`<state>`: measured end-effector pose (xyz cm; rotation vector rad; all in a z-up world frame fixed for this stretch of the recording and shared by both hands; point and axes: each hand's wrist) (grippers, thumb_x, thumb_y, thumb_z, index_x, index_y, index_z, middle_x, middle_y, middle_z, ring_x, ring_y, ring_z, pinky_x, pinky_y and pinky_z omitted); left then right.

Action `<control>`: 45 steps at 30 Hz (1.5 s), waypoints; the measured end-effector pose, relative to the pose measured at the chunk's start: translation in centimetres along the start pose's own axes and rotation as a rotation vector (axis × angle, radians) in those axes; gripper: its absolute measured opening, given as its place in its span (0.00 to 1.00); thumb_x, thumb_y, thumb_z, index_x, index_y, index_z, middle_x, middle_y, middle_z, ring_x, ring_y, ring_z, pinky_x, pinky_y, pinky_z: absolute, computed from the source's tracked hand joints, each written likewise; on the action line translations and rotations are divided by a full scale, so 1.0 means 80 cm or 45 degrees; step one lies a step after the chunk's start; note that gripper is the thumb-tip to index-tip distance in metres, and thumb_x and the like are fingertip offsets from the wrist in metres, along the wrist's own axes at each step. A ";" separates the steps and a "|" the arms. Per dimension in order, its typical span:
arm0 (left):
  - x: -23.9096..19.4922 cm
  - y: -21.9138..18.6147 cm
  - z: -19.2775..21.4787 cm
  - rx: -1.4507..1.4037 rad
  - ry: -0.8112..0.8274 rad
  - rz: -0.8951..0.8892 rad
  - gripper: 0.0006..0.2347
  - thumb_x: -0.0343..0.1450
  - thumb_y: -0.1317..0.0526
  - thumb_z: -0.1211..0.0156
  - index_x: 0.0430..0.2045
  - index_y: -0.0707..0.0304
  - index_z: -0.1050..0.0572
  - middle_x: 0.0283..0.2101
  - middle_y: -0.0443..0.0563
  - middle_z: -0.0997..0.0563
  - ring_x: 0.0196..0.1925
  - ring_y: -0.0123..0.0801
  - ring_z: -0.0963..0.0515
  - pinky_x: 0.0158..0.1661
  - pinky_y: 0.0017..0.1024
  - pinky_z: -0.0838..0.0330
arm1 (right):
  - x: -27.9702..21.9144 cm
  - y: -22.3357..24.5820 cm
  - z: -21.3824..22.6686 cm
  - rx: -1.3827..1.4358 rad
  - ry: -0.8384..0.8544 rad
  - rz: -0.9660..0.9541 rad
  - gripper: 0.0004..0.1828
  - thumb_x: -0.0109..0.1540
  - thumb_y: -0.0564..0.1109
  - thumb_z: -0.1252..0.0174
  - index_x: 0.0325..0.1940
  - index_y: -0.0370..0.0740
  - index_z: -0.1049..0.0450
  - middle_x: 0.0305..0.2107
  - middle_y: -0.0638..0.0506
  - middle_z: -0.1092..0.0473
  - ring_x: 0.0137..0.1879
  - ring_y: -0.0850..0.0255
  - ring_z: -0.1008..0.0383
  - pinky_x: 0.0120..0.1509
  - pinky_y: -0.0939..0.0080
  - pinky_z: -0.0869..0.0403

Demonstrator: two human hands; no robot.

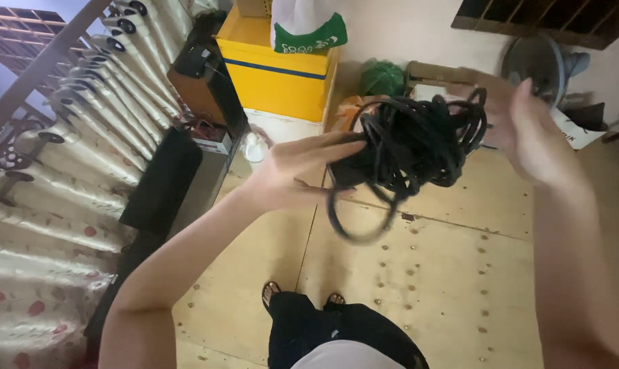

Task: The person picks up a black power strip with a tangled cord from the floor and wraps the cord around the unit by hand. After coiling the cable, the person walks across the room and places the power strip on the floor near a curtain rod.

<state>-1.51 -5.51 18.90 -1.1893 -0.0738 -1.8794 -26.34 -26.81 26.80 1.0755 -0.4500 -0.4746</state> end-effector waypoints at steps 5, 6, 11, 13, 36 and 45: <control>0.006 0.020 0.018 0.442 0.148 -0.407 0.28 0.73 0.59 0.20 0.63 0.65 0.33 0.64 0.71 0.30 0.61 0.53 0.16 0.62 0.42 0.19 | 0.009 0.008 -0.010 -0.091 -0.005 -0.192 0.51 0.59 0.74 0.81 0.76 0.42 0.47 0.70 0.45 0.40 0.77 0.54 0.43 0.79 0.51 0.45; 0.011 0.020 0.025 0.541 0.146 -0.455 0.26 0.75 0.62 0.22 0.63 0.64 0.33 0.64 0.71 0.29 0.51 0.45 0.13 0.52 0.34 0.14 | 0.018 -0.006 -0.009 0.132 0.113 0.033 0.53 0.59 0.79 0.75 0.75 0.38 0.48 0.71 0.42 0.44 0.79 0.50 0.46 0.82 0.47 0.46; 0.050 0.002 0.071 0.855 0.183 -0.612 0.21 0.78 0.66 0.26 0.62 0.66 0.31 0.62 0.70 0.28 0.45 0.38 0.09 0.46 0.29 0.07 | 0.057 -0.124 -0.043 0.670 0.268 0.491 0.31 0.73 0.68 0.55 0.73 0.50 0.40 0.73 0.50 0.44 0.81 0.50 0.46 0.85 0.40 0.44; 0.070 -0.019 0.092 1.114 0.181 -0.720 0.19 0.82 0.63 0.26 0.61 0.65 0.30 0.62 0.70 0.29 0.50 0.39 0.09 0.51 0.30 0.09 | 0.065 -0.156 -0.072 0.514 0.243 0.521 0.32 0.70 0.66 0.51 0.73 0.49 0.39 0.73 0.47 0.45 0.81 0.49 0.47 0.84 0.40 0.43; 0.081 -0.025 0.148 1.436 0.176 -0.737 0.15 0.87 0.53 0.56 0.62 0.61 0.28 0.59 0.67 0.25 0.37 0.32 0.14 0.37 0.24 0.13 | 0.083 -0.222 -0.313 -0.549 -0.440 0.744 0.15 0.57 0.57 0.30 0.32 0.44 0.17 0.56 0.40 0.30 0.63 0.42 0.31 0.63 0.37 0.30; 0.061 -0.006 0.153 1.408 0.157 -0.636 0.18 0.86 0.50 0.57 0.62 0.63 0.29 0.58 0.67 0.26 0.39 0.37 0.14 0.38 0.29 0.13 | 0.041 -0.209 -0.252 -0.740 -0.463 0.632 0.07 0.58 0.44 0.30 0.37 0.42 0.21 0.52 0.44 0.30 0.54 0.45 0.30 0.54 0.41 0.34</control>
Point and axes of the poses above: each hand's wrist, its own x-axis towards the middle knuckle, its own z-axis out of the back of the hand, y = z × x
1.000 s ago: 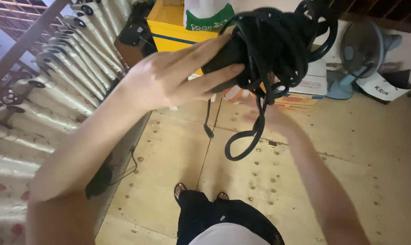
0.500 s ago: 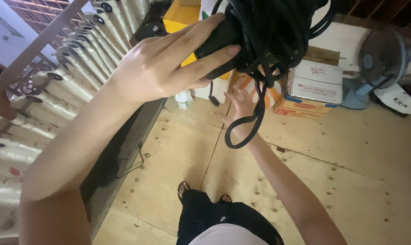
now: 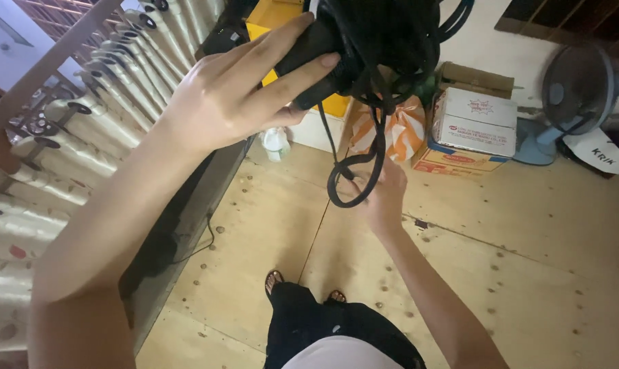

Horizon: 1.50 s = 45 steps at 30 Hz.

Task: The person picks up a black power strip with a tangled cord from the floor and wraps the cord around the unit by hand. After coiling the cable, the person walks across the room and places the power strip on the floor near a curtain rod.

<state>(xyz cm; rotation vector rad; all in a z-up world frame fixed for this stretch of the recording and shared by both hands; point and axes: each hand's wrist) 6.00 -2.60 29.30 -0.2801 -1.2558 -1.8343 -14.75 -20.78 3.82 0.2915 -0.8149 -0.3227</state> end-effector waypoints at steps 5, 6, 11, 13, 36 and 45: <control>0.004 -0.004 -0.001 0.041 0.010 0.014 0.18 0.86 0.50 0.59 0.61 0.61 0.27 0.58 0.66 0.24 0.34 0.31 0.17 0.32 0.24 0.17 | 0.010 0.013 0.014 0.164 -0.056 0.038 0.22 0.52 0.57 0.23 0.35 0.38 0.18 0.38 0.46 0.23 0.43 0.48 0.22 0.46 0.50 0.24; 0.006 -0.002 -0.001 0.074 0.013 -0.010 0.18 0.86 0.49 0.57 0.63 0.60 0.28 0.59 0.66 0.25 0.37 0.32 0.15 0.34 0.24 0.15 | 0.005 0.010 0.006 0.284 -0.043 -0.009 0.25 0.50 0.50 0.21 0.43 0.37 0.24 0.47 0.43 0.27 0.52 0.47 0.24 0.56 0.50 0.26; 0.018 0.001 0.001 0.118 -0.024 -0.072 0.17 0.88 0.50 0.52 0.63 0.62 0.30 0.60 0.69 0.25 0.48 0.36 0.09 0.37 0.25 0.12 | -0.010 -0.007 -0.034 0.254 -0.097 0.230 0.43 0.48 0.61 0.20 0.58 0.43 0.33 0.57 0.34 0.30 0.64 0.39 0.29 0.76 0.28 0.42; 0.020 0.001 -0.001 -0.013 -0.018 -0.033 0.19 0.87 0.50 0.59 0.65 0.63 0.30 0.61 0.72 0.27 0.45 0.42 0.08 0.32 0.29 0.15 | -0.002 0.016 -0.027 0.047 0.124 0.023 0.43 0.48 0.68 0.24 0.53 0.33 0.24 0.58 0.35 0.31 0.64 0.39 0.30 0.67 0.39 0.31; -0.021 0.006 -0.033 0.134 0.146 0.099 0.25 0.84 0.39 0.51 0.66 0.60 0.31 0.58 0.62 0.25 0.44 0.32 0.13 0.46 0.26 0.10 | -0.042 -0.013 0.029 -0.281 -0.035 0.057 0.20 0.52 0.52 0.22 0.44 0.56 0.22 0.57 0.51 0.31 0.72 0.45 0.39 0.74 0.29 0.46; -0.093 -0.032 -0.066 -0.637 0.650 0.694 0.26 0.68 0.55 0.25 0.56 0.73 0.24 0.51 0.67 0.18 0.47 0.50 0.15 0.53 0.43 0.21 | 0.021 -0.061 0.235 -0.865 -0.003 0.511 0.12 0.66 0.44 0.21 0.49 0.53 0.17 0.56 0.59 0.26 0.76 0.45 0.32 0.77 0.27 0.42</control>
Point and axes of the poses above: each hand's wrist, its own x-axis towards the middle knuckle, its own z-axis out of the back of the hand, y = z × x
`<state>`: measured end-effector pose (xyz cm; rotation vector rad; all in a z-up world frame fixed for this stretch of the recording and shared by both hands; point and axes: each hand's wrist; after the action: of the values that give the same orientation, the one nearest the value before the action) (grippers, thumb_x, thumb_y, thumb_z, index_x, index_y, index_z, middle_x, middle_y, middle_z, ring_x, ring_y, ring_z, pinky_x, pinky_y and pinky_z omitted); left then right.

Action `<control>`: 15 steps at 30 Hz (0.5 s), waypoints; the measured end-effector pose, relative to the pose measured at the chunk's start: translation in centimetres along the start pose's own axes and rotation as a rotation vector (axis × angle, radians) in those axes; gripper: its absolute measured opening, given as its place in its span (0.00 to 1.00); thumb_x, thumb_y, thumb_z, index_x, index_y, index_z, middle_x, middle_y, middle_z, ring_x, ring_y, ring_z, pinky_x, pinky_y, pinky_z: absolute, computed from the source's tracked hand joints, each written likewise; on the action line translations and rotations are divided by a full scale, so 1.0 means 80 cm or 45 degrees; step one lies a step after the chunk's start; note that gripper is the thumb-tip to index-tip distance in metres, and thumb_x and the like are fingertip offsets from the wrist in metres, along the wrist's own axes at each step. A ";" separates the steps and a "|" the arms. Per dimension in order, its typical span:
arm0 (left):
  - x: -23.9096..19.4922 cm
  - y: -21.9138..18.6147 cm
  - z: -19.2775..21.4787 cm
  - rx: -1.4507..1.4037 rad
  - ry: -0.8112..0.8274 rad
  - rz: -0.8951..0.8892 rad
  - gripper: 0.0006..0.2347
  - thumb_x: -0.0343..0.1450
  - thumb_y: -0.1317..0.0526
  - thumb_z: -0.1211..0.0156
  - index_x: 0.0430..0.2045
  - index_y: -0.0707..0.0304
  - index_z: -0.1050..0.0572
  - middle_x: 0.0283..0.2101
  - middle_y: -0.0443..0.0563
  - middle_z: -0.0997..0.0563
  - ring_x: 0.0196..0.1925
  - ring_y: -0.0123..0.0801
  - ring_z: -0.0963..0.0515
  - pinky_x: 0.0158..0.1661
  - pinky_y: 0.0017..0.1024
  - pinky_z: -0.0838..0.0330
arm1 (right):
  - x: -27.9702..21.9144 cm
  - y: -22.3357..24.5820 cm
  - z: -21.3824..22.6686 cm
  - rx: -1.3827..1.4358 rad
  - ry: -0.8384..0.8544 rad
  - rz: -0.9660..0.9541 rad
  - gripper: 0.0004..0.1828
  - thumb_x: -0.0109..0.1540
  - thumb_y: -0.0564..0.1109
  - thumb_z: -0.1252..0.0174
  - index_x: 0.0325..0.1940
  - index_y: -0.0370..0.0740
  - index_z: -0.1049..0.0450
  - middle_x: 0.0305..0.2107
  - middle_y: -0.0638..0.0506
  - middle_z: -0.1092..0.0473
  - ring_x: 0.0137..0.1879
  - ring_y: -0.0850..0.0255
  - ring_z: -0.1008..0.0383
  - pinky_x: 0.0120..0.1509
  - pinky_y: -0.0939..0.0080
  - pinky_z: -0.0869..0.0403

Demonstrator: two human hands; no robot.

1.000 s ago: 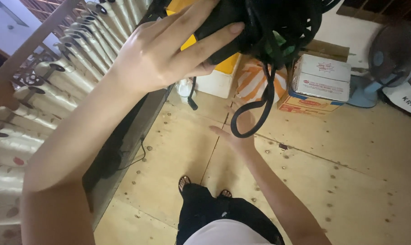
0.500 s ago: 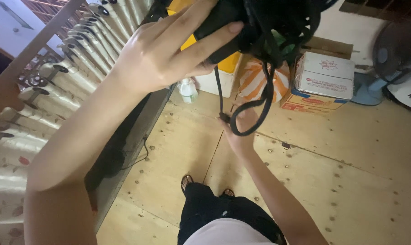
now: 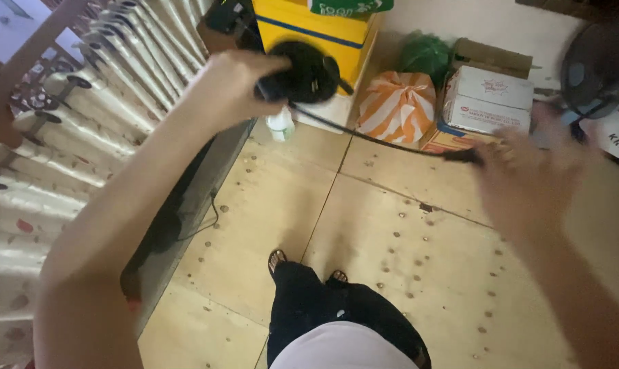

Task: The person picks up a black power strip with a tangled cord from the floor and wraps the cord around the unit by hand. After coiling the cable, the person walks across the room and places the power strip on the floor near a curtain rod.

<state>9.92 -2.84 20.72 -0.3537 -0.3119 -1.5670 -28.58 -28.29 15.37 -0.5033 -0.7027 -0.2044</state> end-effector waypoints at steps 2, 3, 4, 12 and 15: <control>-0.012 -0.013 -0.013 -0.067 0.170 0.117 0.25 0.67 0.52 0.29 0.56 0.67 0.23 0.52 0.60 0.17 0.47 0.45 0.16 0.53 0.44 0.24 | 0.024 -0.028 0.027 -0.051 -0.090 0.099 0.10 0.74 0.39 0.22 0.46 0.49 0.18 0.53 0.55 0.23 0.74 0.43 0.27 0.79 0.31 0.40; -0.018 -0.025 -0.014 -0.298 0.348 0.189 0.22 0.67 0.52 0.30 0.53 0.63 0.21 0.39 0.53 0.16 0.33 0.35 0.21 0.39 0.34 0.30 | 0.033 -0.039 0.035 -0.045 -0.023 0.173 0.08 0.72 0.39 0.25 0.54 0.45 0.16 0.59 0.48 0.23 0.77 0.37 0.31 0.82 0.33 0.33; -0.024 -0.037 -0.015 -0.532 0.525 0.256 0.19 0.66 0.52 0.30 0.49 0.59 0.19 0.27 0.47 0.16 0.19 0.26 0.26 0.25 0.25 0.35 | 0.043 -0.049 0.042 -0.040 0.043 0.247 0.15 0.71 0.39 0.29 0.63 0.42 0.14 0.64 0.40 0.24 0.80 0.30 0.34 0.85 0.34 0.26; -0.126 -0.118 -0.078 -1.862 0.392 0.359 0.18 0.66 0.62 0.37 0.50 0.71 0.24 0.48 0.61 0.16 0.46 0.40 0.13 0.48 0.31 0.14 | 0.147 -0.026 -0.097 0.809 0.170 0.445 0.13 0.68 0.34 0.25 0.56 0.34 0.16 0.60 0.36 0.30 0.68 0.38 0.32 0.71 0.41 0.35; -0.174 -0.136 -0.132 -2.173 -0.231 0.461 0.24 0.63 0.66 0.32 0.53 0.79 0.27 0.46 0.66 0.18 0.45 0.43 0.15 0.45 0.36 0.15 | 0.137 0.056 -0.136 1.164 0.331 0.493 0.16 0.60 0.43 0.25 0.51 0.37 0.18 0.56 0.37 0.31 0.66 0.39 0.35 0.69 0.39 0.36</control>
<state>-1.02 5.80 5.60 -1.7304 1.0148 -1.0783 -12.66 -30.06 13.88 0.2686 -0.3698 0.4056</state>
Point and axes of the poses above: each hand's wrist, its own x-axis towards the middle knuckle, its own z-axis out of the back of the hand, y = z × x
